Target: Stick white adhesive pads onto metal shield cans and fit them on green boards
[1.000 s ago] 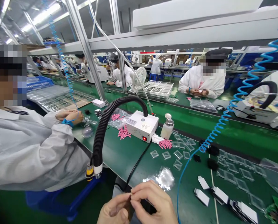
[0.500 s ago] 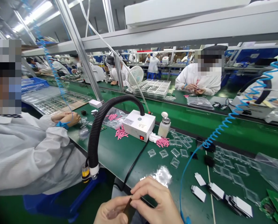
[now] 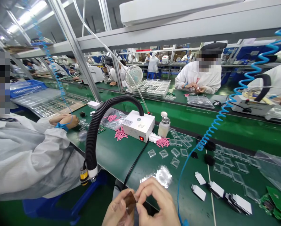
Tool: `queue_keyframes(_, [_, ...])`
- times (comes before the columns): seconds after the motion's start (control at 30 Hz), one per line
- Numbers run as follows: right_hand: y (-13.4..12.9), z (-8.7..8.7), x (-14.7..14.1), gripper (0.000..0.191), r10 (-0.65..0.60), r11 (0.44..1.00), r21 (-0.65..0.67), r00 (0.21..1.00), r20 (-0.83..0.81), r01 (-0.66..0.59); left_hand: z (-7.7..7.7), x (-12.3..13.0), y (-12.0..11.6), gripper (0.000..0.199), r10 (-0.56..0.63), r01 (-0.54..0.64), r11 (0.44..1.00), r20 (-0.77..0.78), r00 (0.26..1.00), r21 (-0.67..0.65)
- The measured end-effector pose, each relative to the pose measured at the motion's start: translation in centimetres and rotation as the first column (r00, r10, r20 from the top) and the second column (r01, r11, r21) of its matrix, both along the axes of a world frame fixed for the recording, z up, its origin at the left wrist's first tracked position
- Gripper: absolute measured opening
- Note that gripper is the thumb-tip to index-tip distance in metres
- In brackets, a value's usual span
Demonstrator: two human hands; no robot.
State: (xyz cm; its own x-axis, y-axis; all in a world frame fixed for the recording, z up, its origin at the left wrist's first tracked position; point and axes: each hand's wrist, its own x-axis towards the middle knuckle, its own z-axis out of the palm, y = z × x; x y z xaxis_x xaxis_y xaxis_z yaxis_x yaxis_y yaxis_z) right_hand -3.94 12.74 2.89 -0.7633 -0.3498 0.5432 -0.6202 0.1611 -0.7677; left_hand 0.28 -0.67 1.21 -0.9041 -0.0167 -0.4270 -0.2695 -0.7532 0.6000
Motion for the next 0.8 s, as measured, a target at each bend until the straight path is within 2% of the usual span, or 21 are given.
queue_keyframes(0.07, [0.9, -1.1, -0.3, 0.015, -0.111, 0.994, 0.023, 0.988, 0.104, 0.109, -0.3, -0.1, 0.3, 0.038, 0.102, -0.105, 0.993, 0.063, 0.993, 0.056])
queue_keyframes(0.1, [1.5, -1.9, -0.7, 0.019, -0.193, 0.980, 0.090, 0.966, 0.173, 0.180, -0.4, -0.1, 0.3, 0.037, 0.127, -0.134, 0.988, 0.091, 0.988, 0.075])
queue_keyframes(0.17, [2.8, -3.7, -1.8, 0.025, -0.368, 0.909, 0.301, 0.896, 0.249, 0.290, -0.4, -0.1, 0.1, 0.038, 0.133, -0.143, 0.985, 0.113, 0.985, 0.091])
queue_keyframes(0.2, [3.5, -4.7, -2.4, 0.026, -0.436, 0.852, 0.418, 0.870, 0.230, 0.316, -0.4, 0.0, 0.0, 0.038, 0.128, -0.139, 0.986, 0.113, 0.985, 0.096])
queue_keyframes(0.23, [4.1, -5.5, -2.9, 0.025, -0.478, 0.812, 0.475, 0.854, 0.205, 0.341, -0.3, 0.0, -0.2, 0.038, 0.122, -0.133, 0.986, 0.108, 0.987, 0.101])
queue_keyframes(0.33, [5.0, -6.8, -3.6, 0.025, -0.551, 0.742, 0.527, 0.825, 0.125, 0.415, -0.4, 0.1, -0.4, 0.036, 0.116, -0.125, 0.987, 0.086, 0.989, 0.100])
queue_keyframes(0.4, [4.6, -6.4, -3.2, 0.027, -0.573, 0.725, 0.516, 0.815, 0.085, 0.456, -0.4, 0.1, -0.4, 0.037, 0.112, -0.117, 0.990, 0.067, 0.991, 0.078])
queue_keyframes(0.43, [4.2, -5.9, -2.8, 0.028, -0.551, 0.749, 0.495, 0.829, 0.096, 0.441, -0.5, 0.1, -0.4, 0.038, 0.109, -0.112, 0.992, 0.055, 0.993, 0.058])
queue_keyframes(0.47, [3.6, -5.2, -2.2, 0.028, -0.492, 0.798, 0.465, 0.860, 0.137, 0.383, -0.5, 0.1, -0.3, 0.039, 0.109, -0.110, 0.993, 0.043, 0.993, 0.035])
queue_keyframes(0.53, [2.3, -3.6, -1.0, 0.028, -0.257, 0.919, 0.367, 0.924, 0.282, 0.144, -0.6, 0.1, -0.1, 0.040, 0.116, -0.116, 0.993, 0.016, 0.993, -0.015])
queue_keyframes(0.57, [1.6, -3.0, -0.4, 0.030, -0.120, 0.951, 0.309, 0.927, 0.356, 0.004, -0.6, 0.1, 0.0, 0.040, 0.128, -0.128, 0.991, 0.006, 0.992, -0.036])
queue_keyframes(0.63, [0.3, -2.1, 0.4, 0.035, 0.037, 0.964, 0.223, 0.902, 0.430, -0.146, -0.5, 0.1, 0.3, 0.040, 0.136, -0.136, 0.988, -0.006, 0.991, -0.070])
queue_keyframes(0.73, [-0.6, -2.0, 0.6, 0.031, 0.064, 0.980, 0.134, 0.873, 0.484, -0.146, -0.5, 0.2, 0.4, 0.040, 0.139, -0.139, 0.983, -0.005, 0.990, -0.122])
queue_keyframes(0.8, [-0.7, -2.1, 0.4, 0.025, 0.153, 0.985, -0.037, 0.772, 0.617, -0.166, -0.7, 0.2, 0.0, 0.040, 0.142, -0.143, 0.977, -0.020, 0.990, -0.161])
